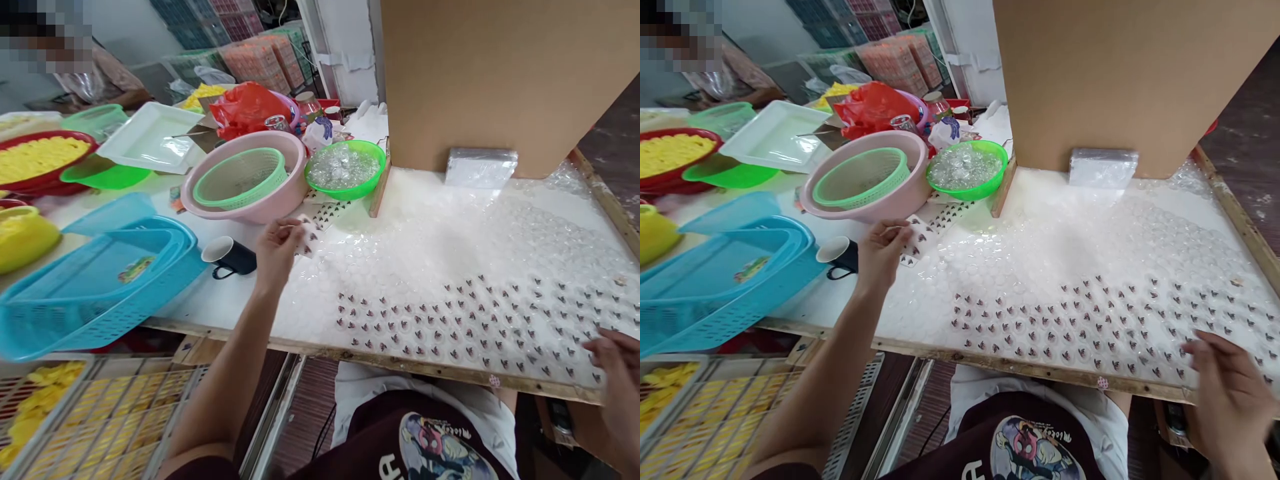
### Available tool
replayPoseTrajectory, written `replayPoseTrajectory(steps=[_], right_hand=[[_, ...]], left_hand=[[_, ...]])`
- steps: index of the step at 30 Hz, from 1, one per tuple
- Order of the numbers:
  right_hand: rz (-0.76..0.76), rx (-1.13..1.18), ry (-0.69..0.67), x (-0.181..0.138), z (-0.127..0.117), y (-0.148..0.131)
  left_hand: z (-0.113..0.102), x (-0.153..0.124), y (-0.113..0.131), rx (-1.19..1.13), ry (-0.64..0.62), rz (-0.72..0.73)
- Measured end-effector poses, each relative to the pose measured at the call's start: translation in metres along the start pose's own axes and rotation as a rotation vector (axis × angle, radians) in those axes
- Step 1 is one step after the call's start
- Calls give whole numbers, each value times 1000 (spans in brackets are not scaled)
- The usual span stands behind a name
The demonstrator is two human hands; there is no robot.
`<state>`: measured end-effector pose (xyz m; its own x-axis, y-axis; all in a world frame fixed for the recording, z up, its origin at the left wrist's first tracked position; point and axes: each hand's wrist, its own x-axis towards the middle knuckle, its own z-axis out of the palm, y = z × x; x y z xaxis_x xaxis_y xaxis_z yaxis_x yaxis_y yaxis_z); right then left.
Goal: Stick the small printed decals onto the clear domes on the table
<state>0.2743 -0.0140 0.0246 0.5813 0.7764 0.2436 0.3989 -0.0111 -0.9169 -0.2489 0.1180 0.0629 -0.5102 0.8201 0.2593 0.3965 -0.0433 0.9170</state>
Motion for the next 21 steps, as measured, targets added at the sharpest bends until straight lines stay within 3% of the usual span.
replayPoseTrajectory(steps=[2, 3, 5, 8, 11, 15, 18, 21], right_hand=[[-119, 11, -222, -23, 36, -42], [-277, 54, -385, -33, 54, -65], [-523, 43, -572, -49, 83, -107], [-617, -2, -669, -58, 103, -144], [-507, 81, -716, -59, 100, -144], [-210, 183, -750, -65, 90, -115], [31, 231, -799, -73, 94, -92], [162, 264, -887, -78, 100, -74]], left_hand=[[22, -50, 45, -160, -135, 100], [33, -76, 66, -185, -179, 123], [51, -122, 101, -242, -313, 166], [62, -165, 131, -316, -421, 220], [58, -177, 136, -320, -542, 173], [57, -178, 121, -205, -711, 132], [69, -186, 102, -160, -747, 129], [84, -198, 84, -183, -758, 12]])
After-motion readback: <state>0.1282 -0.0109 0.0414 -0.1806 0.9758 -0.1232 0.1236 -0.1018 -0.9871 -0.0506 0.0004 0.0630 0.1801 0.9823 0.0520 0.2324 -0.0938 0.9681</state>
